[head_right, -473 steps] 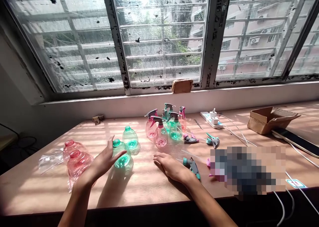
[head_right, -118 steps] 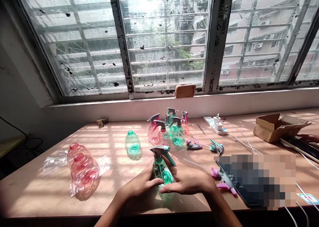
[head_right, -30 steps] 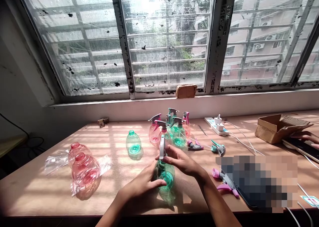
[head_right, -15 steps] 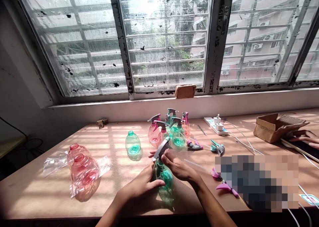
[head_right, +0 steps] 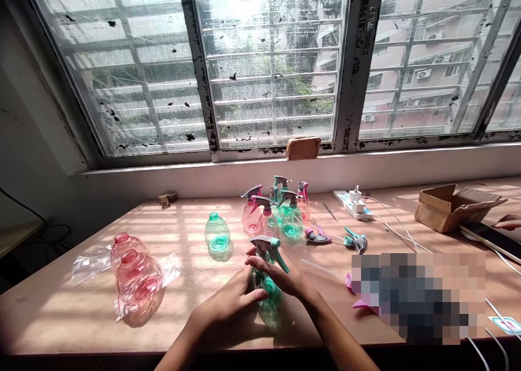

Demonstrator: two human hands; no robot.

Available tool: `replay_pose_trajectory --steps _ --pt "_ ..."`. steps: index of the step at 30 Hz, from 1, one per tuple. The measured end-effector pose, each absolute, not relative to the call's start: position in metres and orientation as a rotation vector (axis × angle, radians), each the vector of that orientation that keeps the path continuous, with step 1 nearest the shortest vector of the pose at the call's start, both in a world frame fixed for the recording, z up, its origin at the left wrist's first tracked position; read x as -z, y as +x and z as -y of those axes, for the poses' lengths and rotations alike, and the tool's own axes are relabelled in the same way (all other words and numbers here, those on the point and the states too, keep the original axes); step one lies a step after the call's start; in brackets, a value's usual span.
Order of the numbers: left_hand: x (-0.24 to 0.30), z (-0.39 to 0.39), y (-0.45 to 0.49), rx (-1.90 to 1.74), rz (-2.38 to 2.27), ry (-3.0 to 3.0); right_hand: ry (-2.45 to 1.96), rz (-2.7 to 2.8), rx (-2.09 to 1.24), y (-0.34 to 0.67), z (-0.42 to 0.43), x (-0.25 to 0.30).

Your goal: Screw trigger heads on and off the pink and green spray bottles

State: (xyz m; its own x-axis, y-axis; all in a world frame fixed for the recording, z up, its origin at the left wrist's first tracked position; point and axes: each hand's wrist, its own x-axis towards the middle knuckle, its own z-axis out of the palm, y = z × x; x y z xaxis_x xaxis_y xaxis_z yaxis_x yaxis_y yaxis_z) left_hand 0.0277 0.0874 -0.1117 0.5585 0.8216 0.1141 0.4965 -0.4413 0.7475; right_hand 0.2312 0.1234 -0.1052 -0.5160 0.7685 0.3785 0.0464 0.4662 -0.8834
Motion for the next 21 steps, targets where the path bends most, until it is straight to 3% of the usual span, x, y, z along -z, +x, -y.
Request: replay_pose_trajectory --steps 10,21 --pt "0.106 -0.085 0.029 -0.613 -1.055 2.131 -0.520 1.985 -1.229 0.245 -0.118 0.085" --pt "0.106 -0.084 0.031 -0.604 -1.028 2.149 -0.634 2.152 -1.214 0.270 -0.118 0.078"
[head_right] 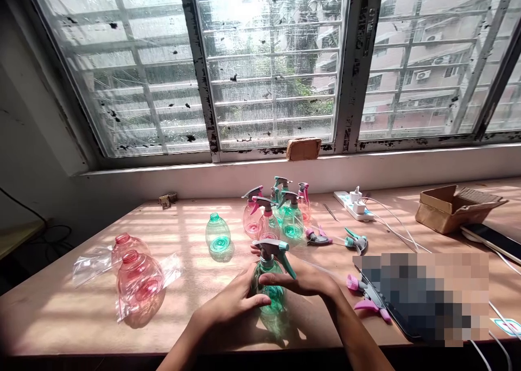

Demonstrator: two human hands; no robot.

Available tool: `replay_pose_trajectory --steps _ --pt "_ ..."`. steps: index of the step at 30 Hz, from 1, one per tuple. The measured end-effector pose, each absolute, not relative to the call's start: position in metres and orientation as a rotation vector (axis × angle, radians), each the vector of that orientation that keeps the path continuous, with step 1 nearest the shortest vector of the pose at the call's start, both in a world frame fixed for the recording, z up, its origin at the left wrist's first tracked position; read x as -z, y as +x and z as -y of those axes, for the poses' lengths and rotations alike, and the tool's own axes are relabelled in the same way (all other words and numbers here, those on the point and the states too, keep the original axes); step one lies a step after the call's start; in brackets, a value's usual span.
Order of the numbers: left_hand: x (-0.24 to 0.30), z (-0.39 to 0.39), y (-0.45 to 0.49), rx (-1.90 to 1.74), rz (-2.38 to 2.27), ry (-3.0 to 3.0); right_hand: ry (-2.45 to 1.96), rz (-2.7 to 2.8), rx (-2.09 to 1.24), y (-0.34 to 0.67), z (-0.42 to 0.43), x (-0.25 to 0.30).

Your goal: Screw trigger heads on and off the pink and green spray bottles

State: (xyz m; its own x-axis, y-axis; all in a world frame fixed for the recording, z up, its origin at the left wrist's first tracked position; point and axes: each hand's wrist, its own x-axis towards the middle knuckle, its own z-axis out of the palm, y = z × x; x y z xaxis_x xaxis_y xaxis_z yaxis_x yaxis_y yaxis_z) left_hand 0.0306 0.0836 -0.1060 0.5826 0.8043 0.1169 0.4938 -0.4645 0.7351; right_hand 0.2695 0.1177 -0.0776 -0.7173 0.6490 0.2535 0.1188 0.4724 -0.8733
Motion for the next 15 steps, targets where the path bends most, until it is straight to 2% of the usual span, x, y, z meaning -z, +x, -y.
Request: replay_pose_trajectory --steps 10,15 --pt "0.100 -0.080 0.031 -0.599 -1.009 2.159 -0.802 2.335 -1.071 0.328 -0.115 0.072" --pt "0.103 -0.082 0.031 -0.615 -1.019 2.149 -0.741 2.206 -1.107 0.309 -0.120 0.070"
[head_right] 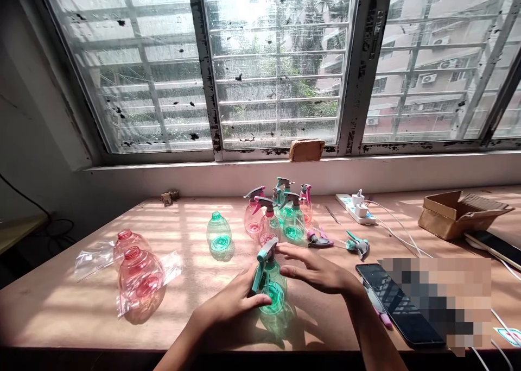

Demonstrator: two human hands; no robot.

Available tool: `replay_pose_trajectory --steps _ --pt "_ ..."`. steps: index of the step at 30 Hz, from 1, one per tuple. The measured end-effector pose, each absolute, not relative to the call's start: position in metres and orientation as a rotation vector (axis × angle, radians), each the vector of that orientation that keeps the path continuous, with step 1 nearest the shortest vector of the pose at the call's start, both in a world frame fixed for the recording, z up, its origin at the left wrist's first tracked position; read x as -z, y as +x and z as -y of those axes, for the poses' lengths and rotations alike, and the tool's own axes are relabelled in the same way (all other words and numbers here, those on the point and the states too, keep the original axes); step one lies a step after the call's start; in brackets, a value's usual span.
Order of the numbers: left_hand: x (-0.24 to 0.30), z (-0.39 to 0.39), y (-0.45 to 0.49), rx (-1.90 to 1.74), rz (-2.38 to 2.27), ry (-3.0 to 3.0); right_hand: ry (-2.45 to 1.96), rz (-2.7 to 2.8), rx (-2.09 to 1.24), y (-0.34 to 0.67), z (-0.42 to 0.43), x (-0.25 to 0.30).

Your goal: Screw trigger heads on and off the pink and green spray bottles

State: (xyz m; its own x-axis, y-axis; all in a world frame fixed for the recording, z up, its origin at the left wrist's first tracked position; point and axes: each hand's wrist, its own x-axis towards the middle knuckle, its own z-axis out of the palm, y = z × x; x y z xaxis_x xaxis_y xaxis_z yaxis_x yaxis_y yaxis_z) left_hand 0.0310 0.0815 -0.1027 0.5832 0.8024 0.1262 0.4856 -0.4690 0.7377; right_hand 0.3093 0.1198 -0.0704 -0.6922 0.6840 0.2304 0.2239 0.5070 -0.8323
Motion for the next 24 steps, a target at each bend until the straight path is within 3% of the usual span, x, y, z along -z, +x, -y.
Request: replay_pose_trajectory --steps 5,13,24 --pt "0.103 -0.082 0.031 -0.624 -1.010 2.145 -0.542 2.092 -1.204 0.273 -0.122 0.071" --pt "0.114 -0.089 0.027 -0.583 -1.067 2.136 -0.677 1.989 -0.975 0.253 -0.112 0.071" --pt "0.106 -0.084 0.030 -0.588 -1.051 2.154 -0.484 2.030 -1.361 0.261 -0.119 0.086"
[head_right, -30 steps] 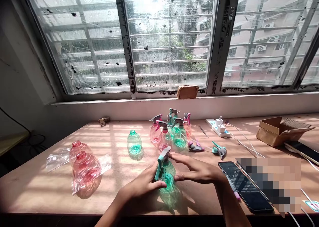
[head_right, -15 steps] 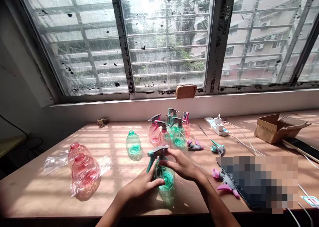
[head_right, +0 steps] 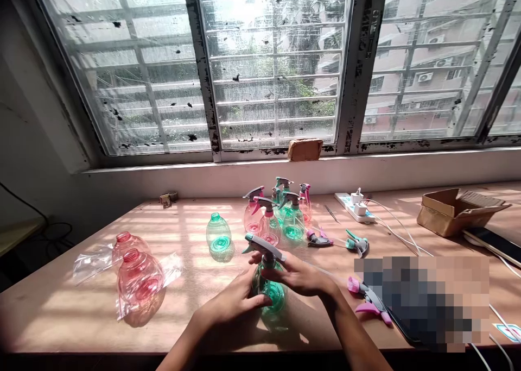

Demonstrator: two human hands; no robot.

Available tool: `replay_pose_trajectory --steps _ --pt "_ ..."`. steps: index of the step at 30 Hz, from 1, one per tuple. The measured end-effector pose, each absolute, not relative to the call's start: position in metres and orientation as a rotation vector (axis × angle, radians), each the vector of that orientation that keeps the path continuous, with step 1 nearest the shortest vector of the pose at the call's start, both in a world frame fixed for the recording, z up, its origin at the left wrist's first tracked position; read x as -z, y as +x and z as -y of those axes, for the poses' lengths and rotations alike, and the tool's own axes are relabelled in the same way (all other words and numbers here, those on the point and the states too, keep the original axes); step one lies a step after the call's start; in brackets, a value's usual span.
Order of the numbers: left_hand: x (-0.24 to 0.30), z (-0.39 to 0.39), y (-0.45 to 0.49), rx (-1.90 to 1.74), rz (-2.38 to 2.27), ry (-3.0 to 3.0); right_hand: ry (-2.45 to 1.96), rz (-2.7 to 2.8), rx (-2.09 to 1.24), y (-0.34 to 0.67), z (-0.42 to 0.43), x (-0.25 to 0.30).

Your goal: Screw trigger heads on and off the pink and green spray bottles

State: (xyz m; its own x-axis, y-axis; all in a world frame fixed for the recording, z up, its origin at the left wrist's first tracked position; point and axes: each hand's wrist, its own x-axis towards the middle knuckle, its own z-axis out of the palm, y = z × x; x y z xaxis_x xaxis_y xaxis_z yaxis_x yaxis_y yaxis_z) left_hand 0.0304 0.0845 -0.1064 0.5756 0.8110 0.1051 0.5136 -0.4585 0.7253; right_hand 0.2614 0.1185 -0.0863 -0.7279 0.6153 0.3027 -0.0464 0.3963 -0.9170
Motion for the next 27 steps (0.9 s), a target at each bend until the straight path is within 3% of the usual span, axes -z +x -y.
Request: replay_pose_trajectory --steps 4,13,19,27 --pt "0.105 -0.083 0.031 -0.595 -1.046 2.132 -0.465 2.038 -1.420 0.269 -0.120 0.079" --pt "0.107 -0.086 0.027 -0.602 -1.051 2.115 -0.595 1.848 -1.208 0.231 -0.111 0.083" --pt "0.108 -0.085 0.029 -0.628 -1.060 2.105 -0.493 1.925 -1.312 0.246 -0.111 0.080" --pt "0.106 -0.087 0.029 -0.660 -1.035 2.097 -0.678 1.625 -1.209 0.218 -0.113 0.094"
